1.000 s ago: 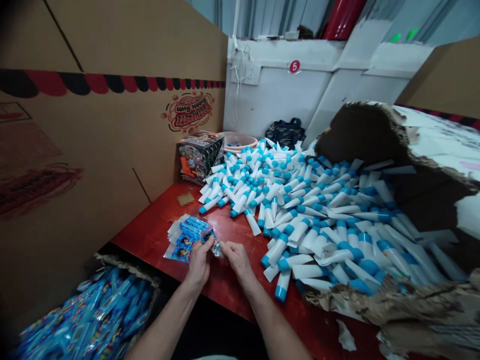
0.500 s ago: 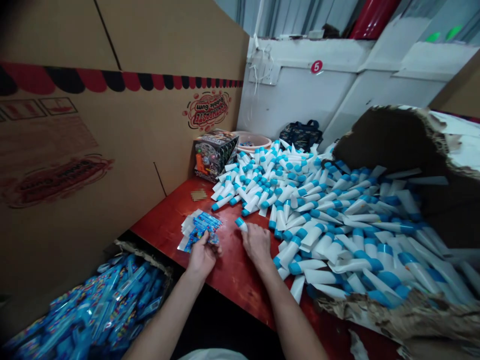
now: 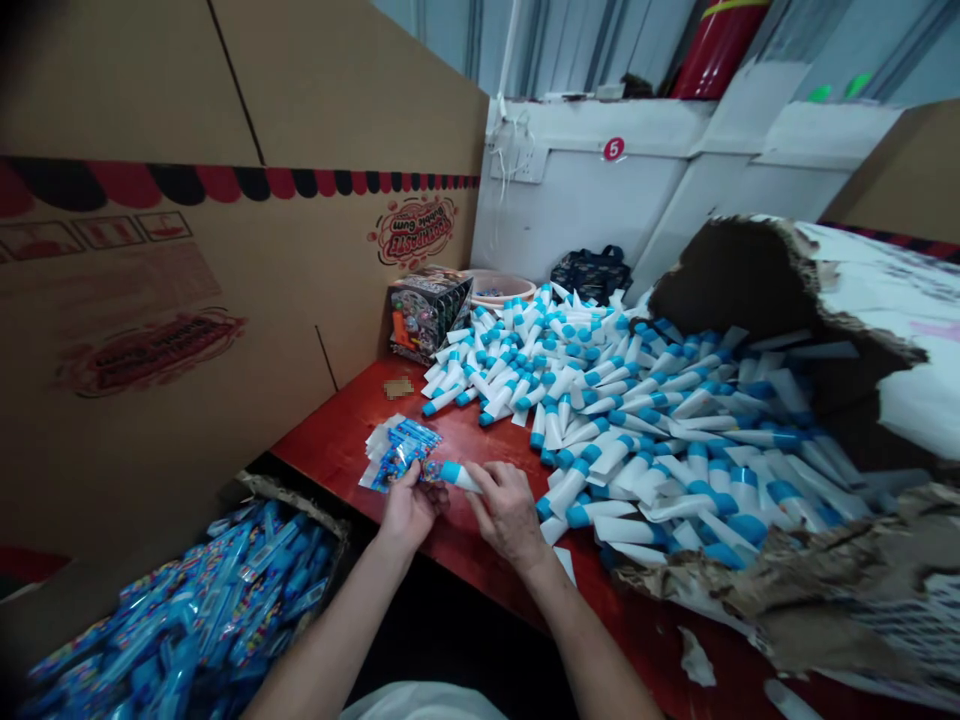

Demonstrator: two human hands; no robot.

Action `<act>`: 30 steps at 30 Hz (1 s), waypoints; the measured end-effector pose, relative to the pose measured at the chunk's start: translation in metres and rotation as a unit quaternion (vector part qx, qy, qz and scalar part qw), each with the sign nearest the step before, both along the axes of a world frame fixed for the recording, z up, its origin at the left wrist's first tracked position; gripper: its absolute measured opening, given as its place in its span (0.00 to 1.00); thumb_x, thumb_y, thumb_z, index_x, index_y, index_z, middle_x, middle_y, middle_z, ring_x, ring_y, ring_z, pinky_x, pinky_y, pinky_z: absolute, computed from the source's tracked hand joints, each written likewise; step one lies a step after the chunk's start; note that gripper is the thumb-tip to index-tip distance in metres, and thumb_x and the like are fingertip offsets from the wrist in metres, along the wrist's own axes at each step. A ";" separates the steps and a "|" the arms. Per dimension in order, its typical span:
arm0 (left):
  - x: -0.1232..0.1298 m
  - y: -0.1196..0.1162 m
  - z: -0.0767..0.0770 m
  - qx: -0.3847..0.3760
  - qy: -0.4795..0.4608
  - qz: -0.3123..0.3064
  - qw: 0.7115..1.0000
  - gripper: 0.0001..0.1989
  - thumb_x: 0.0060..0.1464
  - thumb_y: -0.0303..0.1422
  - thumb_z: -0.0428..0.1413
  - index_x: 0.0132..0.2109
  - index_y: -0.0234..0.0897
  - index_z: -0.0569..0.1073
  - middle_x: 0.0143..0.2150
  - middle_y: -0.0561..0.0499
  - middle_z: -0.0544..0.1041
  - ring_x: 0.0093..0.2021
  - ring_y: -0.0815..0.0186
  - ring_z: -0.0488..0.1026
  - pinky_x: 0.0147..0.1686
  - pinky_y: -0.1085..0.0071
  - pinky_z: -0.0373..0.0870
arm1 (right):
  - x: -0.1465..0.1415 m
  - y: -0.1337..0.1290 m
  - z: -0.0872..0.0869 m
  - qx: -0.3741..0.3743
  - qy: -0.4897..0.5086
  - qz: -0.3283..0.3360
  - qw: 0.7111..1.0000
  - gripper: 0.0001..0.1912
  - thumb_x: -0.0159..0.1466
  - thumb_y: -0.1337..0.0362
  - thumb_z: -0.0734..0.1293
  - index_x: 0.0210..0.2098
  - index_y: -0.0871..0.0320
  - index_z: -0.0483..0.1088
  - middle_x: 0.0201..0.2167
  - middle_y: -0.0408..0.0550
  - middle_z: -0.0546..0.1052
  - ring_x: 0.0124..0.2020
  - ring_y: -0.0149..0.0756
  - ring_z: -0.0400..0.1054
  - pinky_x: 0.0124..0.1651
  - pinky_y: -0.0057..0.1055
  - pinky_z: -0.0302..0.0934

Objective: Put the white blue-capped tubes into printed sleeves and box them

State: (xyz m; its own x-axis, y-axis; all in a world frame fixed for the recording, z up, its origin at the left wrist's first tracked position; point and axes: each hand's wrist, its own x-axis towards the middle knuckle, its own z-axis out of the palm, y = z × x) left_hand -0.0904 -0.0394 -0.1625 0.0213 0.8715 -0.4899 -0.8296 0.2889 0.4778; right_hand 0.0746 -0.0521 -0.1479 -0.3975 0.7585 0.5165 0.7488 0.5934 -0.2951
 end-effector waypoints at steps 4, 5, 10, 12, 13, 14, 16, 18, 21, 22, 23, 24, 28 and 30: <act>0.003 -0.005 0.002 0.022 0.012 0.011 1.000 0.14 0.61 0.36 0.47 0.30 0.34 0.69 0.18 0.51 0.72 0.16 0.65 0.68 0.19 0.70 0.62 | 0.001 -0.008 0.006 0.020 -0.013 0.004 1.000 0.18 0.66 0.62 0.60 0.55 0.55 0.66 0.40 0.51 0.70 0.40 0.39 0.62 0.43 0.35 0.55; 0.004 -0.006 0.003 0.028 0.016 0.010 0.999 0.13 0.60 0.36 0.47 0.30 0.34 0.69 0.19 0.51 0.73 0.16 0.65 0.68 0.19 0.70 0.62 | 0.000 -0.011 0.008 0.023 -0.019 -0.003 1.000 0.18 0.66 0.62 0.60 0.55 0.55 0.66 0.39 0.51 0.70 0.40 0.39 0.62 0.43 0.35 0.55; 0.011 -0.012 0.009 0.055 0.033 -0.008 0.998 0.14 0.59 0.38 0.50 0.31 0.33 0.71 0.19 0.49 0.74 0.17 0.65 0.69 0.21 0.69 0.65 | -0.002 -0.021 0.018 0.038 -0.060 -0.062 0.996 0.18 0.66 0.64 0.59 0.54 0.56 0.67 0.39 0.51 0.70 0.39 0.40 0.61 0.41 0.35 0.54; 0.013 -0.014 0.012 0.062 0.045 -0.009 0.997 0.12 0.57 0.38 0.52 0.32 0.33 0.71 0.20 0.49 0.74 0.18 0.65 0.69 0.21 0.69 0.65 | -0.003 -0.024 0.020 0.049 -0.061 -0.072 0.994 0.18 0.65 0.65 0.59 0.54 0.56 0.67 0.39 0.52 0.70 0.40 0.41 0.61 0.41 0.35 0.54; 0.014 -0.015 0.013 0.065 0.049 -0.007 0.997 0.12 0.56 0.39 0.53 0.33 0.34 0.71 0.21 0.49 0.75 0.19 0.65 0.70 0.21 0.69 0.65 | -0.003 -0.025 0.020 0.052 -0.054 -0.075 0.994 0.18 0.65 0.65 0.59 0.54 0.56 0.67 0.39 0.52 0.70 0.40 0.41 0.61 0.42 0.35 0.54; 0.015 -0.016 0.015 0.067 0.048 -0.006 0.997 0.11 0.55 0.39 0.55 0.33 0.34 0.71 0.23 0.50 0.76 0.20 0.64 0.71 0.22 0.69 0.66 | -0.004 -0.025 0.020 0.050 -0.042 -0.075 0.995 0.18 0.65 0.64 0.59 0.54 0.56 0.67 0.40 0.52 0.70 0.41 0.41 0.61 0.42 0.35 0.55; 0.017 -0.018 0.019 0.080 0.027 -0.001 0.996 0.10 0.53 0.39 0.57 0.35 0.35 0.72 0.26 0.50 0.77 0.24 0.64 0.73 0.23 0.69 0.67 | -0.005 -0.026 0.018 0.037 -0.011 -0.072 0.997 0.18 0.65 0.63 0.60 0.54 0.57 0.67 0.40 0.52 0.70 0.41 0.40 0.61 0.43 0.35 0.57; 0.019 -0.021 0.023 0.109 -0.005 0.005 0.994 0.11 0.51 0.38 0.58 0.36 0.35 0.72 0.29 0.49 0.78 0.28 0.64 0.74 0.26 0.69 0.68 | -0.009 -0.027 0.015 0.015 0.022 -0.061 0.998 0.18 0.65 0.63 0.60 0.55 0.57 0.66 0.40 0.52 0.69 0.41 0.40 0.62 0.44 0.35 0.59; 0.027 -0.027 0.027 0.149 -0.020 0.042 0.988 0.10 0.49 0.36 0.61 0.36 0.34 0.73 0.32 0.50 0.78 0.32 0.66 0.74 0.32 0.71 0.69 | -0.019 -0.029 0.011 -0.007 0.066 -0.048 0.997 0.19 0.65 0.65 0.60 0.55 0.55 0.65 0.40 0.51 0.69 0.41 0.40 0.62 0.45 0.35 0.61; 0.030 -0.029 0.027 0.154 -0.016 0.060 0.986 0.09 0.48 0.35 0.62 0.35 0.34 0.74 0.32 0.51 0.77 0.33 0.67 0.74 0.34 0.72 0.69 | -0.024 -0.030 0.011 -0.007 0.079 -0.047 0.996 0.19 0.65 0.66 0.59 0.55 0.56 0.65 0.40 0.51 0.69 0.42 0.40 0.62 0.45 0.35 0.61; 0.033 -0.031 0.027 0.155 -0.012 0.077 0.985 0.09 0.48 0.35 0.62 0.34 0.34 0.74 0.31 0.52 0.77 0.33 0.69 0.74 0.35 0.73 0.68 | -0.029 -0.031 0.011 -0.004 0.091 -0.049 0.995 0.19 0.65 0.66 0.59 0.54 0.56 0.66 0.41 0.52 0.69 0.42 0.40 0.62 0.46 0.36 0.61; 0.035 -0.033 0.027 0.152 -0.010 0.088 0.984 0.08 0.48 0.35 0.62 0.34 0.34 0.74 0.31 0.52 0.76 0.33 0.70 0.73 0.36 0.74 0.68 | -0.035 -0.031 0.011 0.002 0.100 -0.055 0.993 0.18 0.65 0.66 0.59 0.54 0.57 0.66 0.41 0.52 0.69 0.43 0.40 0.62 0.46 0.36 0.62; 0.033 -0.036 0.030 0.139 -0.009 0.081 0.987 0.10 0.49 0.37 0.61 0.33 0.34 0.75 0.30 0.53 0.76 0.33 0.70 0.73 0.37 0.75 0.67 | -0.051 -0.032 0.017 0.008 0.146 -0.051 0.988 0.19 0.64 0.66 0.59 0.54 0.56 0.66 0.43 0.53 0.68 0.45 0.41 0.62 0.50 0.38 0.61; 0.024 -0.034 0.034 0.147 -0.014 0.053 0.988 0.12 0.50 0.40 0.60 0.34 0.33 0.76 0.31 0.51 0.77 0.33 0.68 0.74 0.38 0.73 0.68 | -0.052 -0.032 0.019 -0.023 0.218 -0.031 0.975 0.22 0.63 0.63 0.61 0.57 0.56 0.63 0.47 0.54 0.67 0.48 0.41 0.62 0.52 0.38 0.60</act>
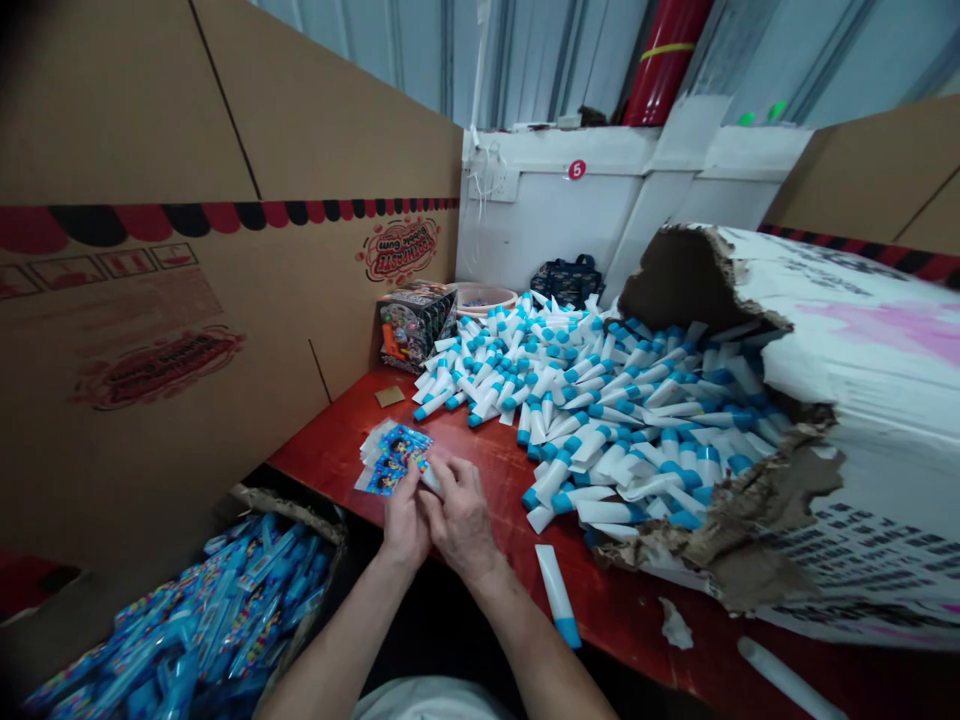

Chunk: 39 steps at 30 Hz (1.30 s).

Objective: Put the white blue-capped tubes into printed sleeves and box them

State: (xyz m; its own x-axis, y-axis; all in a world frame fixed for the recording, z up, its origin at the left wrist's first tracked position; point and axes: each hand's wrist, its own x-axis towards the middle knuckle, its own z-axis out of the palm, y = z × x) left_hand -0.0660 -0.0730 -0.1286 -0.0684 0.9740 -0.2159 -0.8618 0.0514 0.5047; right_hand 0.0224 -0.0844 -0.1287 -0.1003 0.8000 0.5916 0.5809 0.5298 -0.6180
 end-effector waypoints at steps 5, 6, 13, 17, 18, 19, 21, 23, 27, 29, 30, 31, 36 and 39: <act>-0.011 -0.001 0.004 0.050 0.034 -0.033 0.998 0.22 0.51 0.48 0.56 0.38 0.30 0.77 0.37 0.41 0.79 0.43 0.56 0.75 0.46 0.62 0.67 | 0.002 0.000 -0.011 -0.262 0.286 0.047 0.921 0.16 0.58 0.52 0.65 0.34 0.60 0.71 0.26 0.44 0.69 0.26 0.32 0.62 0.29 0.28 0.58; -0.008 -0.004 0.002 0.052 0.051 -0.031 0.997 0.23 0.52 0.48 0.55 0.38 0.29 0.77 0.38 0.40 0.79 0.44 0.55 0.74 0.46 0.62 0.67 | 0.001 0.000 -0.016 -0.304 0.315 0.057 0.897 0.17 0.58 0.50 0.64 0.30 0.60 0.70 0.21 0.41 0.67 0.22 0.29 0.58 0.25 0.27 0.54; 0.007 -0.023 -0.020 0.040 0.123 -0.016 0.991 0.20 0.54 0.45 0.55 0.41 0.31 0.77 0.42 0.42 0.79 0.45 0.58 0.74 0.46 0.67 0.66 | -0.010 0.002 -0.039 -0.337 0.381 0.040 0.860 0.24 0.56 0.42 0.64 0.32 0.59 0.69 0.25 0.42 0.70 0.24 0.29 0.61 0.26 0.26 0.54; -0.009 -0.014 -0.015 -0.006 0.046 -0.014 0.999 0.25 0.50 0.50 0.56 0.40 0.29 0.76 0.41 0.39 0.79 0.46 0.56 0.74 0.46 0.64 0.67 | -0.007 -0.009 -0.039 -0.394 0.375 0.086 0.835 0.26 0.51 0.39 0.66 0.23 0.58 0.66 0.14 0.39 0.64 0.16 0.26 0.54 0.18 0.25 0.46; -0.012 -0.013 -0.014 -0.005 0.043 -0.001 0.999 0.25 0.50 0.50 0.57 0.40 0.29 0.76 0.41 0.38 0.79 0.47 0.56 0.73 0.47 0.64 0.66 | -0.007 -0.012 -0.039 -0.405 0.374 0.095 0.829 0.26 0.51 0.40 0.66 0.22 0.58 0.64 0.13 0.38 0.62 0.14 0.26 0.52 0.18 0.25 0.44; -0.013 -0.013 -0.014 0.000 0.046 0.009 0.999 0.25 0.50 0.50 0.56 0.40 0.29 0.76 0.42 0.38 0.79 0.47 0.57 0.73 0.49 0.65 0.65 | -0.007 -0.015 -0.039 -0.411 0.376 0.101 0.824 0.25 0.51 0.40 0.67 0.21 0.57 0.62 0.12 0.37 0.61 0.14 0.25 0.51 0.17 0.24 0.43; -0.011 -0.017 -0.018 0.008 0.066 0.001 0.998 0.25 0.51 0.50 0.55 0.40 0.29 0.77 0.42 0.38 0.79 0.46 0.57 0.73 0.49 0.65 0.65 | -0.010 -0.017 -0.039 -0.410 0.386 0.102 0.820 0.24 0.52 0.42 0.66 0.22 0.57 0.60 0.13 0.35 0.59 0.14 0.23 0.49 0.18 0.24 0.41; -0.003 -0.024 -0.025 0.012 0.092 -0.023 0.995 0.24 0.53 0.49 0.54 0.40 0.29 0.77 0.41 0.39 0.79 0.46 0.57 0.73 0.48 0.65 0.65 | -0.014 -0.015 -0.039 -0.398 0.394 0.100 0.823 0.23 0.52 0.43 0.66 0.24 0.57 0.60 0.14 0.34 0.59 0.15 0.23 0.48 0.18 0.23 0.41; 0.001 -0.031 -0.032 0.012 0.117 -0.061 0.991 0.16 0.53 0.40 0.57 0.41 0.30 0.77 0.42 0.42 0.78 0.47 0.57 0.73 0.50 0.65 0.65 | -0.016 -0.007 -0.038 -0.386 0.384 0.116 0.831 0.22 0.52 0.44 0.68 0.24 0.57 0.61 0.15 0.34 0.59 0.16 0.22 0.49 0.19 0.23 0.41; -0.008 -0.027 -0.026 -0.007 0.088 -0.067 0.994 0.14 0.50 0.36 0.59 0.42 0.32 0.76 0.41 0.43 0.78 0.46 0.58 0.73 0.50 0.64 0.65 | -0.014 -0.006 -0.037 -0.395 0.369 0.133 0.831 0.22 0.54 0.44 0.66 0.22 0.57 0.60 0.13 0.34 0.57 0.14 0.22 0.48 0.18 0.24 0.39; -0.014 -0.024 -0.021 -0.017 0.063 -0.062 0.996 0.13 0.49 0.34 0.60 0.42 0.32 0.75 0.40 0.44 0.78 0.45 0.59 0.74 0.49 0.64 0.65 | -0.013 -0.007 -0.036 -0.401 0.359 0.144 0.830 0.22 0.54 0.44 0.66 0.22 0.57 0.61 0.12 0.34 0.58 0.14 0.22 0.48 0.17 0.24 0.40; -0.021 -0.021 -0.015 -0.023 0.029 -0.055 0.998 0.13 0.50 0.34 0.60 0.43 0.34 0.74 0.39 0.45 0.78 0.43 0.60 0.74 0.48 0.63 0.67 | -0.011 -0.009 -0.035 -0.407 0.351 0.156 0.829 0.22 0.54 0.45 0.67 0.21 0.58 0.61 0.13 0.35 0.60 0.14 0.23 0.50 0.18 0.23 0.42; -0.038 -0.015 0.000 -0.053 -0.063 -0.076 0.994 0.06 0.55 0.33 0.55 0.39 0.35 0.72 0.29 0.50 0.73 0.30 0.65 0.72 0.38 0.64 0.71 | -0.005 -0.016 -0.039 -0.391 0.292 0.189 0.852 0.19 0.55 0.48 0.68 0.24 0.59 0.66 0.17 0.38 0.67 0.17 0.24 0.57 0.22 0.23 0.50; -0.031 -0.021 -0.006 -0.059 -0.069 -0.086 0.992 0.04 0.56 0.32 0.54 0.37 0.35 0.71 0.29 0.51 0.72 0.30 0.68 0.71 0.36 0.68 0.70 | -0.004 -0.017 -0.046 -0.379 0.274 0.171 0.867 0.20 0.57 0.46 0.65 0.24 0.59 0.67 0.15 0.37 0.63 0.16 0.24 0.53 0.20 0.24 0.47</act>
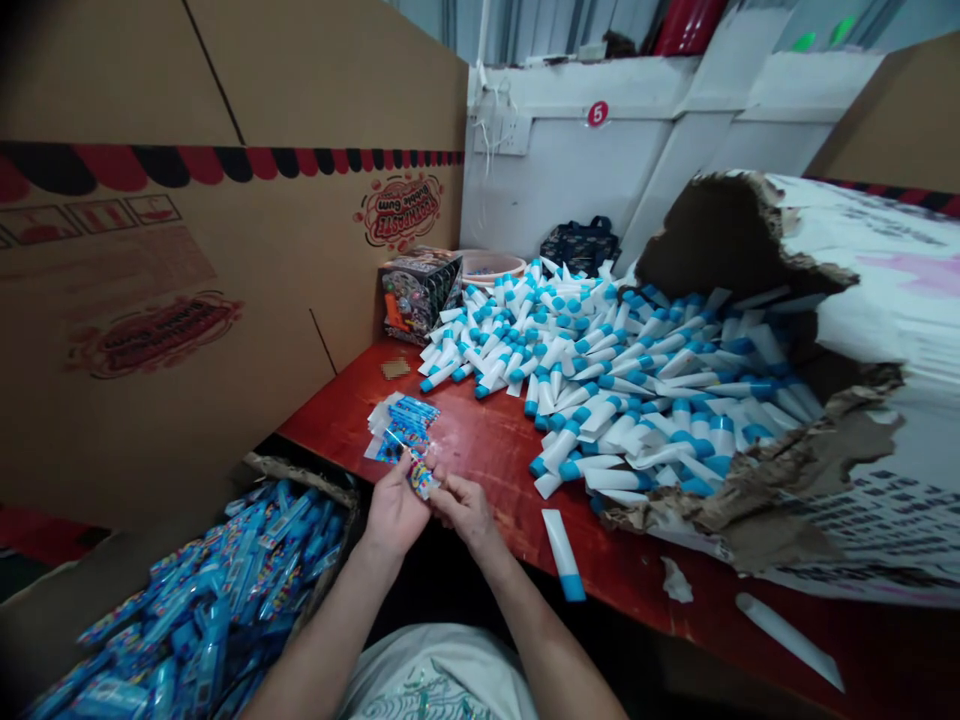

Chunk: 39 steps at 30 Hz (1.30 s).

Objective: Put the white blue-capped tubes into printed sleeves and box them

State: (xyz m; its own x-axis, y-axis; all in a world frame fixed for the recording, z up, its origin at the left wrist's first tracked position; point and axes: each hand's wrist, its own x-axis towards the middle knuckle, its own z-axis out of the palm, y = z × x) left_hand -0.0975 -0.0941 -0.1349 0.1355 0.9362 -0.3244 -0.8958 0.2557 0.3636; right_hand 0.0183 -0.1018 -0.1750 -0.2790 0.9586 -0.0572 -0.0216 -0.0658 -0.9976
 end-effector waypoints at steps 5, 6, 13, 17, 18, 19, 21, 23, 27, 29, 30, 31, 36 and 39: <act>0.010 -0.007 -0.007 -0.004 0.015 -0.001 1.000 0.04 0.55 0.30 0.54 0.36 0.33 0.71 0.28 0.50 0.72 0.28 0.69 0.70 0.33 0.71 0.70 | -0.001 -0.007 0.000 0.046 -0.061 -0.027 0.997 0.18 0.59 0.50 0.64 0.28 0.59 0.72 0.18 0.37 0.64 0.20 0.26 0.56 0.25 0.25 0.49; 0.009 -0.009 -0.006 -0.001 0.025 -0.001 1.000 0.03 0.54 0.29 0.55 0.36 0.33 0.71 0.28 0.50 0.72 0.28 0.69 0.70 0.32 0.71 0.70 | 0.000 -0.010 0.004 0.058 -0.077 -0.025 0.995 0.17 0.60 0.51 0.64 0.27 0.58 0.72 0.18 0.38 0.65 0.21 0.27 0.57 0.26 0.25 0.49; -0.067 -0.029 -0.012 0.043 0.241 0.142 0.959 0.22 0.40 0.22 0.60 0.44 0.39 0.69 0.33 0.52 0.77 0.29 0.66 0.74 0.37 0.65 0.72 | 0.063 -0.051 0.022 0.286 -0.489 -0.143 0.812 0.11 0.67 0.63 0.57 0.34 0.57 0.69 0.34 0.49 0.71 0.37 0.38 0.64 0.40 0.33 0.55; -0.133 -0.047 -0.032 0.002 0.359 0.249 0.900 0.26 0.35 0.21 0.59 0.45 0.42 0.67 0.31 0.56 0.77 0.26 0.66 0.74 0.33 0.67 0.71 | 0.115 -0.074 -0.007 0.276 -0.634 -0.229 0.685 0.13 0.65 0.62 0.59 0.47 0.57 0.67 0.44 0.56 0.70 0.41 0.46 0.64 0.38 0.38 0.56; -0.146 -0.053 -0.038 -0.011 0.380 0.274 0.883 0.25 0.34 0.21 0.58 0.43 0.42 0.66 0.30 0.57 0.76 0.25 0.67 0.74 0.31 0.69 0.70 | 0.122 -0.076 -0.016 0.273 -0.644 -0.223 0.679 0.14 0.64 0.63 0.58 0.48 0.56 0.66 0.42 0.55 0.71 0.39 0.45 0.64 0.36 0.38 0.56; -0.156 -0.058 -0.044 -0.023 0.398 0.292 0.869 0.23 0.34 0.21 0.57 0.42 0.41 0.66 0.30 0.58 0.76 0.24 0.67 0.73 0.29 0.70 0.70 | 0.126 -0.076 -0.024 0.280 -0.643 -0.210 0.681 0.15 0.64 0.65 0.57 0.49 0.55 0.65 0.40 0.54 0.71 0.37 0.44 0.65 0.36 0.38 0.57; -0.169 -0.067 -0.055 -0.052 0.414 0.313 0.853 0.21 0.33 0.21 0.57 0.38 0.41 0.65 0.28 0.58 0.76 0.23 0.67 0.72 0.25 0.72 0.67 | 0.122 -0.066 -0.035 0.303 -0.635 -0.176 0.689 0.16 0.64 0.68 0.57 0.51 0.55 0.64 0.39 0.53 0.71 0.37 0.42 0.65 0.36 0.36 0.57; -0.173 -0.073 -0.063 -0.079 0.401 0.310 0.858 0.20 0.33 0.21 0.58 0.37 0.41 0.64 0.29 0.57 0.76 0.25 0.65 0.72 0.24 0.72 0.67 | 0.106 -0.047 -0.037 0.330 -0.631 -0.147 0.686 0.17 0.64 0.68 0.57 0.52 0.55 0.64 0.40 0.53 0.71 0.38 0.41 0.64 0.37 0.35 0.55; -0.167 -0.077 -0.069 -0.124 0.356 0.270 0.886 0.16 0.36 0.23 0.59 0.35 0.38 0.65 0.29 0.54 0.76 0.26 0.64 0.72 0.23 0.71 0.67 | 0.050 0.007 -0.018 0.370 -0.628 -0.140 0.670 0.16 0.64 0.65 0.61 0.51 0.58 0.66 0.49 0.57 0.70 0.45 0.46 0.62 0.43 0.39 0.52; -0.166 -0.078 -0.068 -0.137 0.363 0.261 0.884 0.15 0.36 0.26 0.61 0.35 0.38 0.66 0.29 0.54 0.75 0.25 0.65 0.71 0.22 0.72 0.64 | 0.018 0.030 -0.009 0.385 -0.610 -0.125 0.681 0.15 0.64 0.64 0.61 0.50 0.58 0.67 0.50 0.57 0.69 0.47 0.46 0.61 0.44 0.39 0.51; -0.166 -0.079 -0.068 -0.141 0.373 0.264 0.878 0.16 0.36 0.27 0.62 0.36 0.39 0.67 0.30 0.54 0.75 0.27 0.65 0.71 0.23 0.72 0.65 | 0.002 0.039 -0.006 0.394 -0.598 -0.106 0.690 0.15 0.64 0.64 0.60 0.49 0.57 0.68 0.49 0.56 0.70 0.45 0.45 0.61 0.44 0.39 0.51; -0.167 -0.080 -0.067 -0.147 0.387 0.276 0.868 0.18 0.36 0.28 0.62 0.37 0.39 0.68 0.32 0.54 0.75 0.30 0.64 0.72 0.26 0.71 0.67 | -0.013 0.046 -0.004 0.404 -0.587 -0.073 0.697 0.14 0.65 0.64 0.60 0.49 0.56 0.68 0.47 0.56 0.71 0.44 0.44 0.61 0.43 0.38 0.50; -0.180 -0.084 -0.074 -0.165 0.494 0.336 0.785 0.26 0.40 0.32 0.61 0.50 0.43 0.68 0.56 0.49 0.69 0.61 0.55 0.61 0.58 0.59 0.57 | -0.064 0.063 -0.014 0.362 -0.596 -0.021 0.717 0.10 0.66 0.64 0.57 0.38 0.57 0.70 0.37 0.53 0.72 0.37 0.41 0.61 0.37 0.36 0.48; -0.184 -0.087 -0.079 -0.130 0.587 0.308 0.738 0.29 0.45 0.35 0.59 0.56 0.43 0.64 0.63 0.47 0.61 0.65 0.53 0.54 0.63 0.57 0.48 | -0.068 0.068 -0.022 0.353 -0.600 -0.019 0.718 0.10 0.66 0.67 0.57 0.38 0.59 0.69 0.36 0.54 0.72 0.37 0.41 0.61 0.38 0.36 0.48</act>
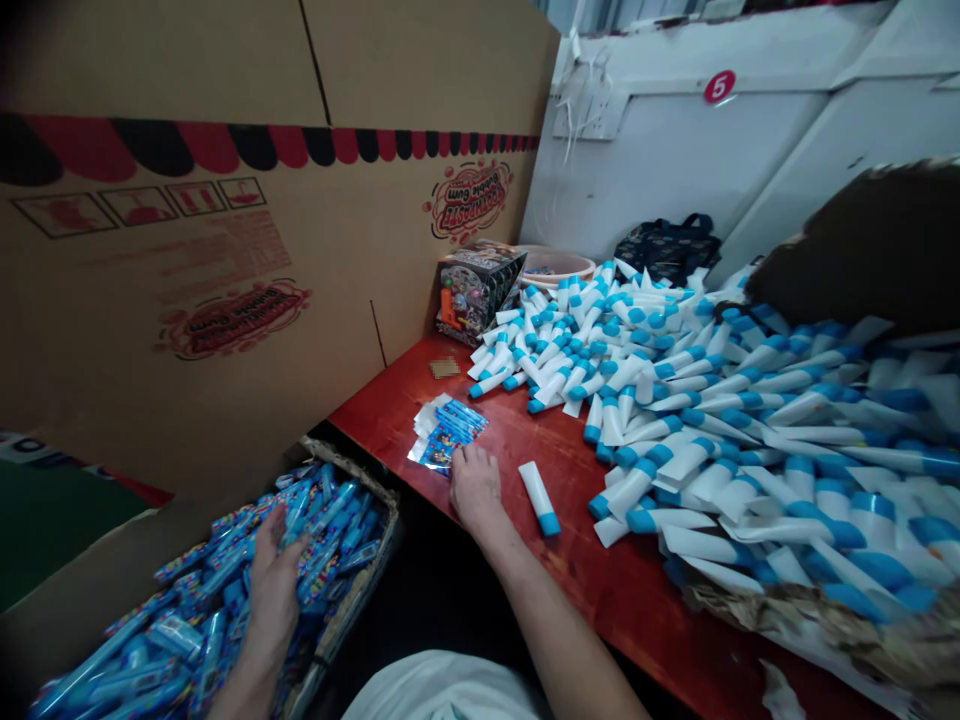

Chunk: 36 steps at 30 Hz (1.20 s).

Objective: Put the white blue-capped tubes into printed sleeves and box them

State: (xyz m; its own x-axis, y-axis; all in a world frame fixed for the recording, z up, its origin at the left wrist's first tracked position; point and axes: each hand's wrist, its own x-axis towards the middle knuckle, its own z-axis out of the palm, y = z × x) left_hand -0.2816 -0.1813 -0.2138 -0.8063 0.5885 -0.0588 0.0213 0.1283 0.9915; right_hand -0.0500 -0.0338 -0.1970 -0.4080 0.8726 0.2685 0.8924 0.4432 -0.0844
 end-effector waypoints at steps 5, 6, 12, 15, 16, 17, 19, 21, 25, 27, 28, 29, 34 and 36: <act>0.024 0.011 0.008 0.006 0.096 -0.035 0.995 0.24 0.50 0.36 0.56 0.55 0.42 0.67 0.59 0.47 0.67 0.61 0.55 0.60 0.61 0.57 0.52 | 0.004 0.003 -0.005 -0.013 -0.004 -0.014 1.000 0.11 0.67 0.66 0.56 0.39 0.59 0.69 0.36 0.53 0.72 0.37 0.41 0.61 0.38 0.36 0.48; 0.034 0.015 0.010 0.017 0.071 -0.057 0.996 0.22 0.51 0.37 0.55 0.54 0.42 0.68 0.56 0.47 0.69 0.58 0.55 0.64 0.59 0.57 0.56 | 0.004 0.003 -0.005 -0.014 -0.002 -0.019 1.000 0.11 0.67 0.64 0.56 0.39 0.59 0.69 0.36 0.53 0.71 0.37 0.41 0.61 0.39 0.36 0.48; 0.093 0.042 0.014 0.061 -0.064 -0.224 0.971 0.16 0.49 0.33 0.55 0.47 0.38 0.72 0.48 0.45 0.75 0.47 0.59 0.71 0.51 0.60 0.63 | 0.001 0.000 0.001 -0.018 0.020 -0.028 0.999 0.13 0.67 0.58 0.57 0.44 0.58 0.66 0.40 0.52 0.71 0.41 0.42 0.61 0.41 0.35 0.48; 0.110 0.049 0.016 0.061 -0.097 -0.258 0.959 0.15 0.47 0.31 0.55 0.44 0.38 0.74 0.45 0.46 0.76 0.44 0.60 0.72 0.48 0.63 0.65 | -0.001 0.003 0.001 -0.018 0.033 -0.027 0.999 0.10 0.67 0.65 0.56 0.41 0.57 0.67 0.38 0.52 0.72 0.39 0.40 0.62 0.40 0.35 0.47; 0.113 0.050 0.017 0.056 -0.107 -0.262 0.958 0.15 0.46 0.31 0.56 0.44 0.37 0.74 0.44 0.46 0.76 0.43 0.61 0.73 0.46 0.65 0.66 | 0.000 0.005 0.000 -0.017 0.040 -0.027 0.999 0.09 0.66 0.67 0.56 0.40 0.58 0.68 0.37 0.52 0.72 0.38 0.40 0.63 0.40 0.35 0.47; 0.116 0.052 0.019 0.050 -0.116 -0.263 0.956 0.15 0.46 0.31 0.56 0.43 0.37 0.74 0.43 0.46 0.77 0.41 0.62 0.73 0.42 0.66 0.67 | 0.000 0.006 0.000 -0.016 0.049 -0.027 0.998 0.09 0.66 0.68 0.56 0.39 0.58 0.68 0.36 0.51 0.72 0.38 0.40 0.63 0.40 0.35 0.47; 0.119 0.055 0.022 0.041 -0.131 -0.264 0.955 0.14 0.45 0.31 0.56 0.42 0.36 0.75 0.41 0.46 0.77 0.36 0.64 0.73 0.35 0.70 0.66 | 0.003 0.008 0.001 -0.012 0.071 -0.032 0.997 0.09 0.66 0.68 0.57 0.37 0.58 0.69 0.36 0.51 0.73 0.38 0.39 0.63 0.40 0.34 0.47; 0.123 0.059 0.026 0.040 -0.145 -0.269 0.951 0.14 0.46 0.33 0.57 0.42 0.35 0.74 0.37 0.46 0.76 0.31 0.67 0.72 0.28 0.73 0.65 | 0.008 0.006 0.003 -0.007 0.100 -0.043 0.994 0.09 0.67 0.66 0.57 0.36 0.57 0.69 0.36 0.50 0.72 0.38 0.39 0.63 0.40 0.34 0.48; 0.136 0.072 0.037 0.038 -0.196 -0.299 0.933 0.19 0.48 0.41 0.57 0.45 0.35 0.69 0.32 0.50 0.74 0.25 0.69 0.70 0.20 0.76 0.61 | 0.024 -0.009 0.011 0.005 0.151 -0.059 0.987 0.11 0.68 0.63 0.56 0.34 0.57 0.69 0.34 0.49 0.71 0.38 0.38 0.63 0.40 0.32 0.49; 0.147 0.081 0.044 0.044 -0.238 -0.324 0.915 0.20 0.49 0.43 0.57 0.46 0.37 0.67 0.30 0.52 0.73 0.24 0.69 0.70 0.18 0.77 0.59 | 0.032 -0.022 0.015 0.011 0.175 -0.048 0.983 0.11 0.68 0.63 0.57 0.33 0.57 0.69 0.33 0.47 0.71 0.39 0.37 0.63 0.41 0.32 0.50; 0.154 0.085 0.048 0.051 -0.260 -0.336 0.904 0.20 0.49 0.43 0.57 0.46 0.37 0.66 0.29 0.53 0.73 0.23 0.70 0.70 0.17 0.77 0.59 | 0.037 -0.027 0.017 0.015 0.196 -0.040 0.980 0.11 0.67 0.63 0.57 0.33 0.57 0.69 0.33 0.47 0.70 0.39 0.37 0.63 0.41 0.32 0.51; 0.160 0.089 0.051 0.060 -0.279 -0.343 0.895 0.19 0.49 0.42 0.58 0.45 0.38 0.65 0.28 0.54 0.72 0.22 0.70 0.69 0.17 0.77 0.59 | 0.041 -0.033 0.019 0.018 0.225 -0.031 0.974 0.10 0.67 0.63 0.57 0.33 0.56 0.69 0.33 0.46 0.70 0.39 0.37 0.63 0.42 0.32 0.51; 0.184 0.100 0.056 0.099 -0.348 -0.335 0.870 0.15 0.47 0.36 0.60 0.40 0.38 0.65 0.29 0.55 0.73 0.20 0.72 0.69 0.17 0.77 0.60 | 0.065 -0.042 0.023 -0.020 0.426 -0.028 0.904 0.09 0.63 0.59 0.61 0.38 0.56 0.68 0.37 0.48 0.70 0.41 0.38 0.63 0.47 0.36 0.55; 0.188 0.101 0.055 0.095 -0.367 -0.339 0.861 0.16 0.46 0.35 0.61 0.40 0.38 0.65 0.29 0.55 0.74 0.19 0.71 0.69 0.16 0.77 0.60 | 0.072 -0.037 0.022 -0.092 0.531 -0.040 0.842 0.15 0.59 0.55 0.64 0.42 0.56 0.67 0.41 0.49 0.70 0.42 0.39 0.63 0.46 0.36 0.57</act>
